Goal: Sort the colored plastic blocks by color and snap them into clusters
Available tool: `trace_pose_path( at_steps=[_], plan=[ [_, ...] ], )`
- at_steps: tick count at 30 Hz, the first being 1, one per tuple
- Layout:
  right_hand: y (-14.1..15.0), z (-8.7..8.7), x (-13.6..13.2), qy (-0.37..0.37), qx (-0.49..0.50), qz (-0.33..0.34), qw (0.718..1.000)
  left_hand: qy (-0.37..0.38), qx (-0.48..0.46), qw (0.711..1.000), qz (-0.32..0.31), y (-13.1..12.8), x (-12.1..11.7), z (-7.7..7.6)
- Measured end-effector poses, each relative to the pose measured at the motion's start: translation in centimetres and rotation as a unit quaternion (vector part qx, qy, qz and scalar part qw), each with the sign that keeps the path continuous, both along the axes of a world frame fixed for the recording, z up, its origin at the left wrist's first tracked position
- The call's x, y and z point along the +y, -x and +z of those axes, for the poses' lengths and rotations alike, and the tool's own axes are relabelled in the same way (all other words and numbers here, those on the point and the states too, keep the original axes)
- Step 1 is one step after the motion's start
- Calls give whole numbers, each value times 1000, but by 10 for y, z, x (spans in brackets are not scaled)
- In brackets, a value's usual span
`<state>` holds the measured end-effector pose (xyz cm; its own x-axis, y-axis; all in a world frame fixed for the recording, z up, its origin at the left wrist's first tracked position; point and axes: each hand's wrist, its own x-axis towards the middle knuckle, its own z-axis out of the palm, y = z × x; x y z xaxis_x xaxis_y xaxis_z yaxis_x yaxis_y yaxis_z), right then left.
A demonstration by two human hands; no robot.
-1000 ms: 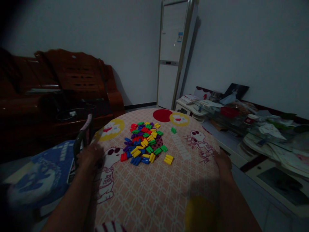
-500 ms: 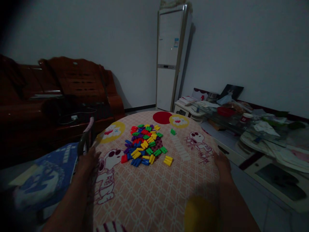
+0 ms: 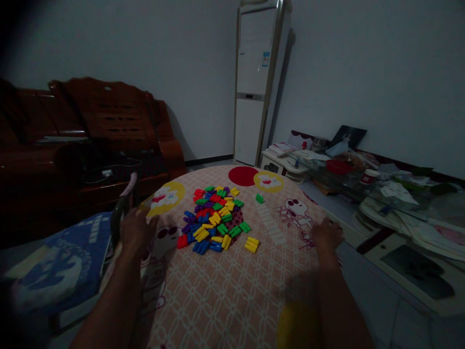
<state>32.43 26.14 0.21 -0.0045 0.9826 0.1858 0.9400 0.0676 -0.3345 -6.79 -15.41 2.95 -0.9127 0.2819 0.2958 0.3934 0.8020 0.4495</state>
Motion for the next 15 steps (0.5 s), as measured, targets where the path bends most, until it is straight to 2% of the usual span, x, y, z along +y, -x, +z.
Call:
trace_pose_path(
  at_steps=[3, 6, 8, 10, 13, 15],
  plan=[
    [49, 13, -14, -64, 36, 146, 987, -55, 61, 992, -96, -20, 57, 22],
    [101, 13, -31, -46, 108, 295, 948, -72, 37, 982, -170, -33, 110, 29],
    [132, 8, -43, -43, 153, 381, 911, -55, 18, 977, -204, -35, 136, 24],
    [158, 0, -53, -38, 177, 453, 873, -41, 14, 974, -222, -33, 152, 13],
    [191, -10, -63, -32, 178, 531, 828, -12, 21, 974, -227, -24, 160, -7],
    [208, -15, -66, -34, 155, 565, 810, 11, 26, 974, -224, -17, 159, -20]
  ],
)
